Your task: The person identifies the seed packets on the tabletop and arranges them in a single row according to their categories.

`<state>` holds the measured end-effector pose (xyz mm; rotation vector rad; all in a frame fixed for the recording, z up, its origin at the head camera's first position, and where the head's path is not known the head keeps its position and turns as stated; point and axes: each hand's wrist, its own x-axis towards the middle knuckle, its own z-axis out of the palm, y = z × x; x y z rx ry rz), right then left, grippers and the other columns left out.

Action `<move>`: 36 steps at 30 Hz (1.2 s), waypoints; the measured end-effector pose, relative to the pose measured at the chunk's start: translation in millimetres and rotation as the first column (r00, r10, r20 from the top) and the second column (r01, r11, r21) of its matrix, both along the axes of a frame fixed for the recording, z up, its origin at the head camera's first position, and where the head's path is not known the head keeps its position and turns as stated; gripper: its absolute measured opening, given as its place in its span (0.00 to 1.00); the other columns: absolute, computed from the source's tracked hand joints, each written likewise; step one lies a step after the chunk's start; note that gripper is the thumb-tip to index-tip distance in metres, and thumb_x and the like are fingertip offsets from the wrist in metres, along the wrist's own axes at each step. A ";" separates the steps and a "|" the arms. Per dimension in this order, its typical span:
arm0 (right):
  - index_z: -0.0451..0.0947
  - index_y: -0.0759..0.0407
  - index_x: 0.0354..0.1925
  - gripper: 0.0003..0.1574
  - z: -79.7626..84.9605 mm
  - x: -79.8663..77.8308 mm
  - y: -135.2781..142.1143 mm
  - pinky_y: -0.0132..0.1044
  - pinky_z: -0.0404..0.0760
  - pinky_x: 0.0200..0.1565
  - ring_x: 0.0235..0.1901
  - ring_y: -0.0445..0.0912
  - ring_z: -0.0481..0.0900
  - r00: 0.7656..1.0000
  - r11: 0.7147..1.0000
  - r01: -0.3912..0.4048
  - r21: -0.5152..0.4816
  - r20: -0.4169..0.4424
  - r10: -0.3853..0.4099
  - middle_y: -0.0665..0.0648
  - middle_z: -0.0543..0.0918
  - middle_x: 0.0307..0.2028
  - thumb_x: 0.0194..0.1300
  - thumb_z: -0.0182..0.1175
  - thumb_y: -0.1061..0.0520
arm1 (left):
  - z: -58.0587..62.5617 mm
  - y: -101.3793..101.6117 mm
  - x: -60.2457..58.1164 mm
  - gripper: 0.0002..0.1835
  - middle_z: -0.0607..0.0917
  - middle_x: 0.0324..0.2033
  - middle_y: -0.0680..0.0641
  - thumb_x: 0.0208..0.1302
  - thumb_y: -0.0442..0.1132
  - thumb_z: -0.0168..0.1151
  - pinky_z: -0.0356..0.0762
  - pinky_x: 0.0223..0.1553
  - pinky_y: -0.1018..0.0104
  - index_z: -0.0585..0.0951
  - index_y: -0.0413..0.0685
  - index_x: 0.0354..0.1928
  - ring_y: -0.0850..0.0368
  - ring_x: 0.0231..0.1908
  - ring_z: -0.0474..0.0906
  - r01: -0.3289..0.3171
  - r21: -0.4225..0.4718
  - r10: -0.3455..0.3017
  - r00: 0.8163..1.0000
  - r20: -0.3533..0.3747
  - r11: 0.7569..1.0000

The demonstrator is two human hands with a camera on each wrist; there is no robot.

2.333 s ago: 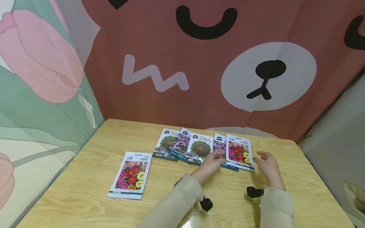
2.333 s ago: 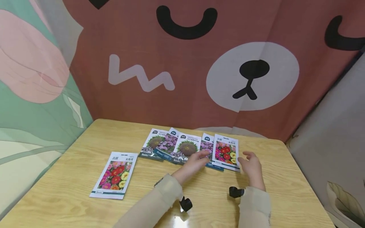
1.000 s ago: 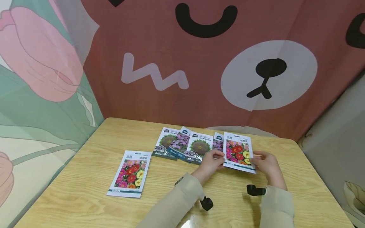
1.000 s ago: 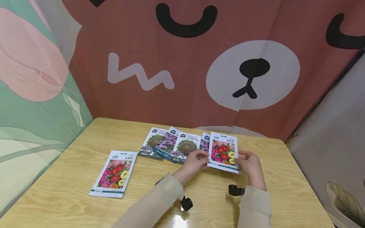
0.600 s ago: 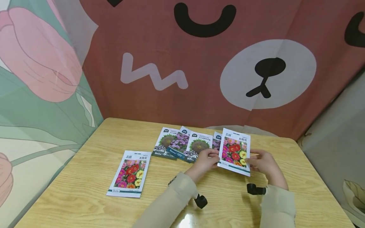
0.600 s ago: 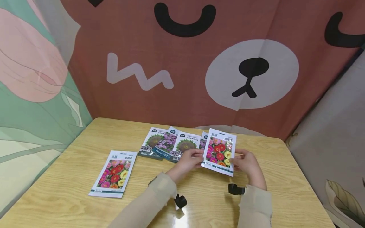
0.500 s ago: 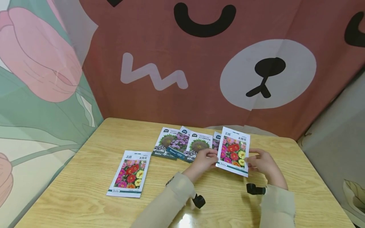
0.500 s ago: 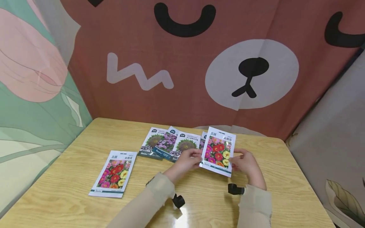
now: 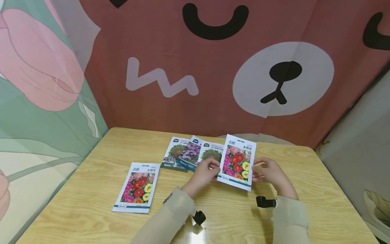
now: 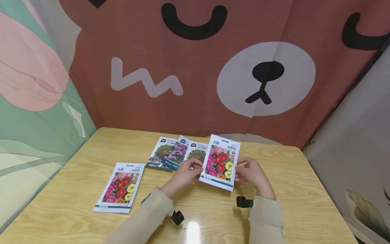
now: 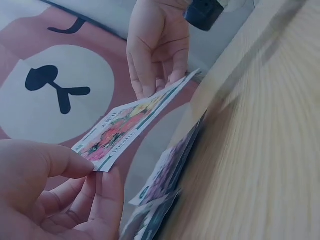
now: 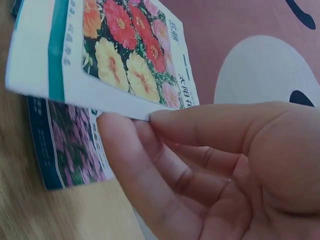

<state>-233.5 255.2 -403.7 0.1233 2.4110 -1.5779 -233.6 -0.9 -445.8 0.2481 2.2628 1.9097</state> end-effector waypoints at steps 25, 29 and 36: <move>0.66 0.75 0.57 0.19 -6.1 1.0 -44.0 0.44 0.89 0.35 0.28 0.48 0.84 0.992 0.985 -0.125 -0.119 -0.031 0.123 0.65 0.82 0.33 0.74 0.55 0.65 | 15.6 -62.0 11.1 0.09 0.82 0.35 0.42 0.72 0.32 0.59 0.88 0.34 0.58 0.76 0.35 0.49 0.55 0.28 0.82 0.100 -0.076 -0.099 0.995 0.019 0.992; 0.66 0.75 0.58 0.19 -7.9 1.8 -53.3 0.47 0.89 0.37 0.28 0.49 0.84 0.987 0.979 -0.159 -0.129 -0.036 0.156 0.65 0.82 0.33 0.74 0.55 0.65 | 18.3 -75.7 16.0 0.07 0.82 0.35 0.41 0.72 0.32 0.59 0.88 0.34 0.58 0.77 0.34 0.47 0.57 0.28 0.82 0.113 -0.092 -0.112 0.994 0.020 0.989; 0.68 0.74 0.55 0.17 -12.8 2.0 -73.4 0.48 0.89 0.35 0.27 0.49 0.84 0.983 0.970 -0.183 -0.157 -0.038 0.180 0.65 0.82 0.31 0.73 0.56 0.66 | 19.5 -97.3 24.1 0.06 0.81 0.34 0.41 0.72 0.31 0.59 0.88 0.35 0.58 0.77 0.33 0.45 0.54 0.29 0.82 0.103 -0.098 -0.098 0.994 0.055 0.990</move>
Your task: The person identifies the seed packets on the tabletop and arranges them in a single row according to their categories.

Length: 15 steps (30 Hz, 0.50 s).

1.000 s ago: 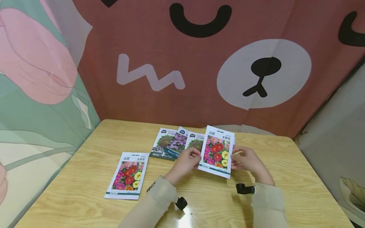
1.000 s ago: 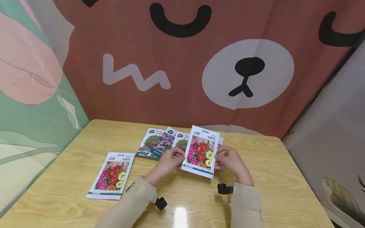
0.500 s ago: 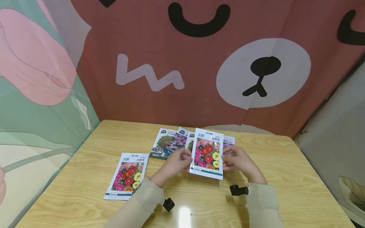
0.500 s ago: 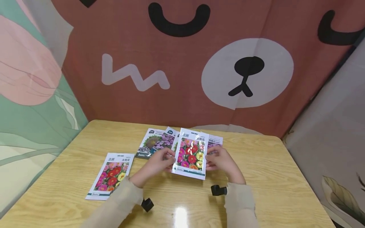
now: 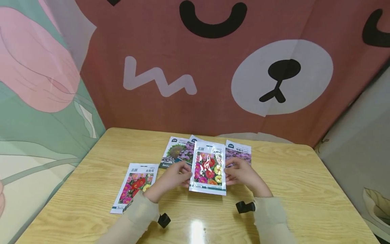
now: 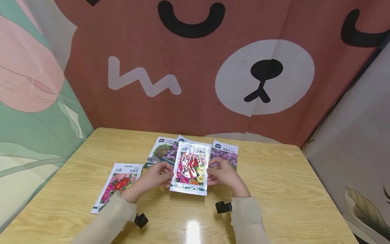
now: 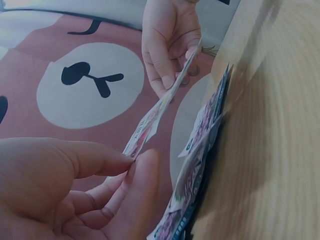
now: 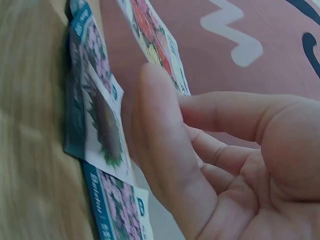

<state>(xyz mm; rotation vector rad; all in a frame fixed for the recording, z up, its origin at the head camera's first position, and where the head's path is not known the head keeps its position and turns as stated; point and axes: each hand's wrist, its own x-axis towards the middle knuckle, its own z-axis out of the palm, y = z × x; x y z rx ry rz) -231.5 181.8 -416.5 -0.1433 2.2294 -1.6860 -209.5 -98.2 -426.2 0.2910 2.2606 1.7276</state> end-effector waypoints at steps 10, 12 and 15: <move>0.68 0.73 0.55 0.18 -6.8 1.5 -17.4 0.48 0.89 0.35 0.26 0.50 0.84 0.999 0.999 -0.031 -0.015 0.011 0.032 0.65 0.82 0.32 0.70 0.57 0.67 | -9.0 -19.9 0.1 0.15 0.73 0.29 0.47 0.69 0.29 0.60 0.88 0.38 0.58 0.73 0.29 0.54 0.53 0.32 0.82 0.002 0.020 -0.004 0.995 0.100 1.000; 0.68 0.73 0.56 0.18 -8.4 1.8 -20.5 0.47 0.89 0.35 0.26 0.49 0.84 0.999 0.999 -0.044 -0.020 0.025 0.044 0.65 0.82 0.32 0.71 0.57 0.67 | -9.8 -24.0 -0.6 0.15 0.74 0.30 0.47 0.69 0.30 0.60 0.88 0.38 0.58 0.72 0.30 0.54 0.53 0.32 0.82 0.015 0.017 -0.016 0.993 0.120 1.000; 0.67 0.73 0.56 0.18 -10.2 2.5 -25.5 0.47 0.89 0.35 0.27 0.49 0.85 0.996 0.996 -0.077 -0.034 0.040 0.079 0.65 0.83 0.32 0.72 0.56 0.66 | -8.2 -29.1 -0.5 0.10 0.77 0.31 0.45 0.72 0.31 0.58 0.88 0.36 0.58 0.73 0.32 0.50 0.54 0.30 0.81 0.023 -0.023 -0.020 0.992 0.126 0.999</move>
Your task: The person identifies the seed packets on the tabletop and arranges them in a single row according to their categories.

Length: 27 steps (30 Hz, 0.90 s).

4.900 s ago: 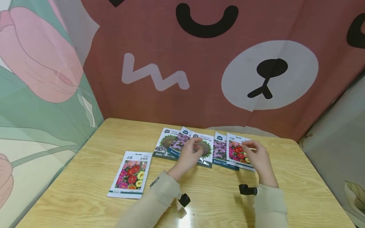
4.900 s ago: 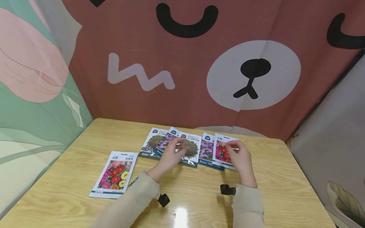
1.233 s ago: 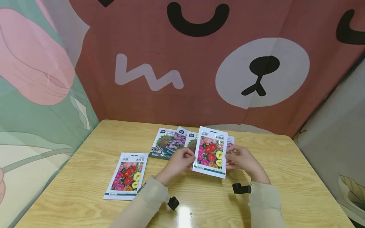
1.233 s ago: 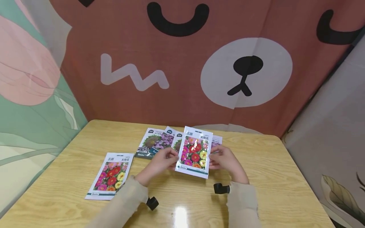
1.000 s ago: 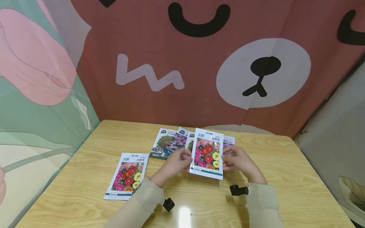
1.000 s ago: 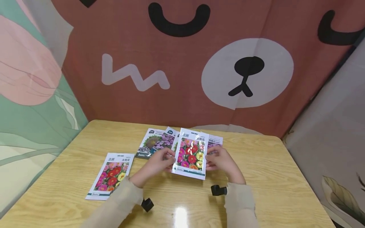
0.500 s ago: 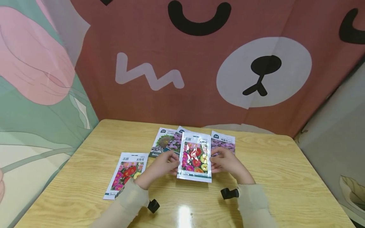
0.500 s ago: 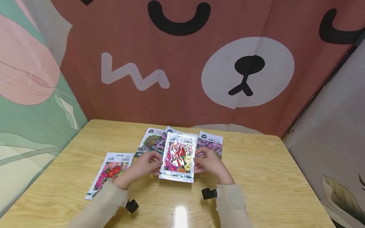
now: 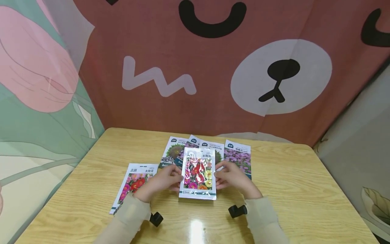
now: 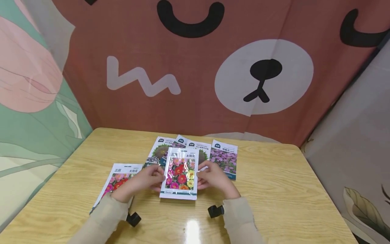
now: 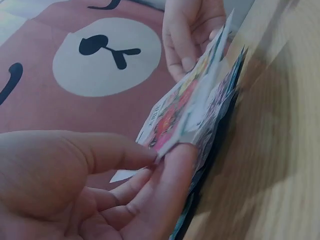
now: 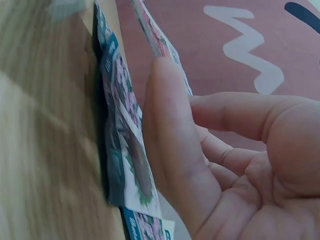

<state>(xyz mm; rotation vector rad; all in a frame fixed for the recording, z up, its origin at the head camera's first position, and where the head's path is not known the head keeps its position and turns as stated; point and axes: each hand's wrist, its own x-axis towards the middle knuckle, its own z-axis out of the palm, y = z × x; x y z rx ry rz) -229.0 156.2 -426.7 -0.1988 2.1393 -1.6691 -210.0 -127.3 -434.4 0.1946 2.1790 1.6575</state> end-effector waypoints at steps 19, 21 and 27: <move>0.68 0.71 0.52 0.14 -13.6 12.0 -38.8 0.45 0.89 0.33 0.23 0.47 0.84 0.997 0.996 -0.059 -0.060 0.041 0.061 0.63 0.83 0.28 0.72 0.56 0.66 | 11.0 -32.4 -1.6 0.05 0.79 0.26 0.42 0.75 0.30 0.53 0.85 0.27 0.64 0.71 0.38 0.38 0.56 0.23 0.79 0.069 -0.197 -0.062 0.997 0.040 0.978; 0.68 0.72 0.52 0.14 -14.8 13.9 -43.1 0.45 0.89 0.32 0.22 0.46 0.83 0.997 0.996 -0.064 -0.060 0.049 0.067 0.63 0.84 0.27 0.72 0.56 0.66 | 12.7 -36.0 -1.0 0.06 0.79 0.26 0.43 0.75 0.31 0.53 0.84 0.26 0.65 0.72 0.38 0.37 0.56 0.22 0.79 0.080 -0.221 -0.069 0.996 0.057 0.972; 0.70 0.71 0.51 0.12 -21.5 19.2 -55.8 0.44 0.89 0.31 0.20 0.46 0.84 0.994 0.995 -0.075 -0.069 0.073 0.080 0.63 0.84 0.27 0.72 0.57 0.66 | 16.6 -50.4 -1.2 0.06 0.81 0.26 0.42 0.74 0.31 0.55 0.84 0.26 0.65 0.75 0.37 0.36 0.56 0.23 0.82 0.135 -0.271 -0.109 0.988 0.106 0.953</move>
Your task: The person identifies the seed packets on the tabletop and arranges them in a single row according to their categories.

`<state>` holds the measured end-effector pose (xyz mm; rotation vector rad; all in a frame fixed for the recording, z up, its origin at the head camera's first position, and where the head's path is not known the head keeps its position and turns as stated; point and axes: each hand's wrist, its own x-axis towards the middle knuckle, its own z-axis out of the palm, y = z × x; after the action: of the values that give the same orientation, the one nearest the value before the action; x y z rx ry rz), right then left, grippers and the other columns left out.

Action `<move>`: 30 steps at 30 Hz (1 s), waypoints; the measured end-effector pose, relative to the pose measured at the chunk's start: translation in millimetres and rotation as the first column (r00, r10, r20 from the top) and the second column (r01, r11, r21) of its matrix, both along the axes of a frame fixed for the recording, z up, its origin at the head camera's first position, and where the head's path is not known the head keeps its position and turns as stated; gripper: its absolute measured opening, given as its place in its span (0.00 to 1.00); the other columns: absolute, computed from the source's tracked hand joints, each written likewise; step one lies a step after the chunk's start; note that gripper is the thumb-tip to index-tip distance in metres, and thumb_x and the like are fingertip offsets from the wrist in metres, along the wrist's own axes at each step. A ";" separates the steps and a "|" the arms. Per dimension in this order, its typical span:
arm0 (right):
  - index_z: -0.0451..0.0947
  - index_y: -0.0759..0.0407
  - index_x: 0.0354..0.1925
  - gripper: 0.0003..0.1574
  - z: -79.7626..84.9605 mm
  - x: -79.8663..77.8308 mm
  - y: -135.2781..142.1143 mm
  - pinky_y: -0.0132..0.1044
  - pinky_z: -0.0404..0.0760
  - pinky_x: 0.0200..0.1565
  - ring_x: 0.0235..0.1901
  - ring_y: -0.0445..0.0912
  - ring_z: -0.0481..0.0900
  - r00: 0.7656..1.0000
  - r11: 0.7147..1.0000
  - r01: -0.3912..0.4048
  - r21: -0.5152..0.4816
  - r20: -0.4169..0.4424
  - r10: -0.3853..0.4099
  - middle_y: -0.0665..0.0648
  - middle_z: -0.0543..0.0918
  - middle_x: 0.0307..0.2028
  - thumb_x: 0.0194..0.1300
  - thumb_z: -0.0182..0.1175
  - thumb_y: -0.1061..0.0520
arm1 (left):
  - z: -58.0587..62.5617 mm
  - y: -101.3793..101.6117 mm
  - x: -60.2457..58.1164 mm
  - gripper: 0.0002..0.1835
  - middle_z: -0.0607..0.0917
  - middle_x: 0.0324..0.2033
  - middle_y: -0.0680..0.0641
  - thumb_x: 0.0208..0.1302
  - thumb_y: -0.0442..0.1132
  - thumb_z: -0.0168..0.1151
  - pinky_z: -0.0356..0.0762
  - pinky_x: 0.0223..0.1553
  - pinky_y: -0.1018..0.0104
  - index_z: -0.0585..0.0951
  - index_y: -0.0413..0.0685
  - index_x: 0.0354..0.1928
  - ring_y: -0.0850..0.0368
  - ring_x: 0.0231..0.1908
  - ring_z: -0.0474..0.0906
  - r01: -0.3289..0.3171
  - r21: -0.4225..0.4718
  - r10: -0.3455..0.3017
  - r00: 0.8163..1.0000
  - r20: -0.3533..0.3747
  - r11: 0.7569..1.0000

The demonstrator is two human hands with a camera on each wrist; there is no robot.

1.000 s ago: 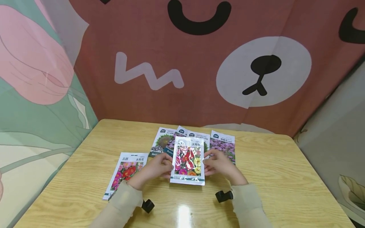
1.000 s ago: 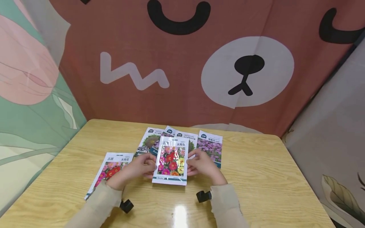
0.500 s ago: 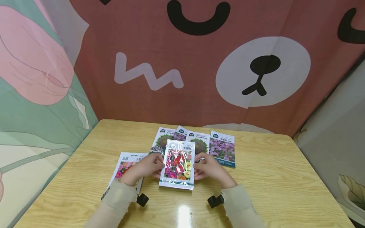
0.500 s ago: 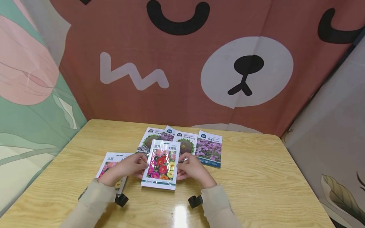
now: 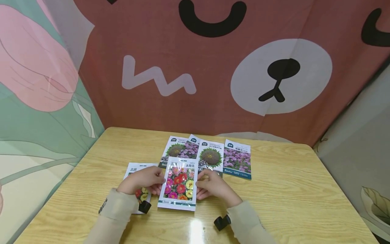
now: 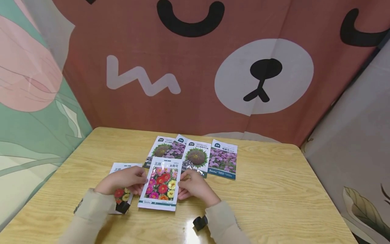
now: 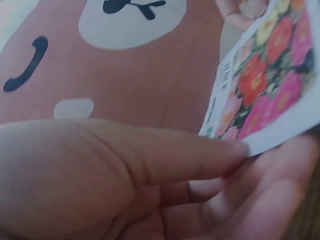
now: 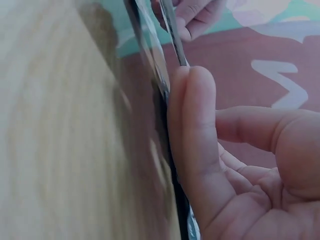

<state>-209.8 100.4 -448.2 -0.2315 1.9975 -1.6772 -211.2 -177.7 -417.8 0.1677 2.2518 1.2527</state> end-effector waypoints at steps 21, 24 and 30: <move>0.69 0.73 0.57 0.22 -19.4 12.5 -26.3 0.42 0.88 0.29 0.21 0.46 0.85 0.999 0.996 -0.026 -0.085 0.027 0.029 0.63 0.85 0.26 0.67 0.62 0.69 | -2.9 -31.2 -8.5 0.09 0.87 0.23 0.43 0.70 0.34 0.61 0.82 0.24 0.72 0.81 0.38 0.31 0.60 0.21 0.85 0.078 -0.081 -0.061 0.979 0.194 0.994; 0.69 0.73 0.59 0.24 -22.6 12.9 -28.6 0.42 0.88 0.30 0.21 0.46 0.85 0.999 0.996 -0.025 -0.091 0.035 0.028 0.63 0.85 0.27 0.67 0.62 0.69 | -2.9 -31.1 -8.6 0.08 0.87 0.23 0.43 0.70 0.34 0.61 0.82 0.24 0.72 0.82 0.37 0.31 0.60 0.21 0.84 0.069 -0.119 -0.043 0.978 0.206 0.991; 0.69 0.72 0.60 0.25 -25.9 13.6 -34.1 0.42 0.88 0.28 0.19 0.45 0.84 1.000 0.997 0.009 -0.080 0.017 -0.007 0.63 0.84 0.26 0.66 0.63 0.68 | -3.2 -31.6 -9.1 0.09 0.87 0.22 0.43 0.70 0.34 0.62 0.82 0.23 0.73 0.83 0.38 0.31 0.61 0.20 0.84 0.061 -0.157 -0.028 0.979 0.201 0.986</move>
<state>-196.2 66.3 -474.1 -0.2372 1.9237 -1.7606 -220.2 -209.4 -421.0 0.0305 2.1529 1.0098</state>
